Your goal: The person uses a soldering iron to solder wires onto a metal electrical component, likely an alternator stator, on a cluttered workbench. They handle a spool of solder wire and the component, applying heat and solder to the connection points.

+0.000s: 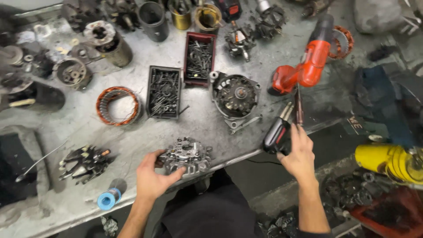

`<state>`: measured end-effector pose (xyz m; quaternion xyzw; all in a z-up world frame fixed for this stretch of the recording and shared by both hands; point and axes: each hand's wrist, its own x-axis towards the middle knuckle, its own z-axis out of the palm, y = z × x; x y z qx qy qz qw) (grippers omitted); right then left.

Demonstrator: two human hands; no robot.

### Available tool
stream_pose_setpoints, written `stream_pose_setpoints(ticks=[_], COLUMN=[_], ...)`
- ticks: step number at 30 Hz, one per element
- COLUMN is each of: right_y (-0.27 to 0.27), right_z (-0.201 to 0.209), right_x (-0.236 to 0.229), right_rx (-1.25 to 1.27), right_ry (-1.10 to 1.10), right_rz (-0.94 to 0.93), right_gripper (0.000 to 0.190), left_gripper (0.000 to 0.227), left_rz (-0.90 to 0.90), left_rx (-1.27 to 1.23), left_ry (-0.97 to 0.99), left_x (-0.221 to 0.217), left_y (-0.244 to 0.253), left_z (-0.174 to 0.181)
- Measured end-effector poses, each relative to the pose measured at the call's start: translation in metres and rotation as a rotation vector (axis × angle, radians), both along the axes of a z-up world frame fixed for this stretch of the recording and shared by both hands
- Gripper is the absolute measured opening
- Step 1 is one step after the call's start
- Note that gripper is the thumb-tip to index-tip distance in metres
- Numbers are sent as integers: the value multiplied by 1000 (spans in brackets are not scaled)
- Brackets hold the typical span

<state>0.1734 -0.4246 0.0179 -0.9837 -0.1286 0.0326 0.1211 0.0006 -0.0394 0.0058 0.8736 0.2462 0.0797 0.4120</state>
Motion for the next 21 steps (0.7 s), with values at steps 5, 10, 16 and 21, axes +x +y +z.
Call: stream_pose_setpoints(ticks=[5, 10, 16, 21], right_y=[60, 115, 129, 153], right_z=[-18, -48, -90, -67], right_x=[5, 51, 59, 23], right_rx=[670, 1161, 1567, 1625], right_ry=[190, 872, 1059, 992], right_rz=[-252, -639, -445, -490], right_gripper=[83, 58, 47, 45], left_gripper=[81, 82, 79, 78], left_rz=[21, 48, 115, 127], left_rx=[-84, -111, -220, -305], left_ry=[45, 90, 93, 53], left_x=[-5, -14, -48, -61], left_y=[5, 10, 21, 24], left_z=[3, 24, 31, 42])
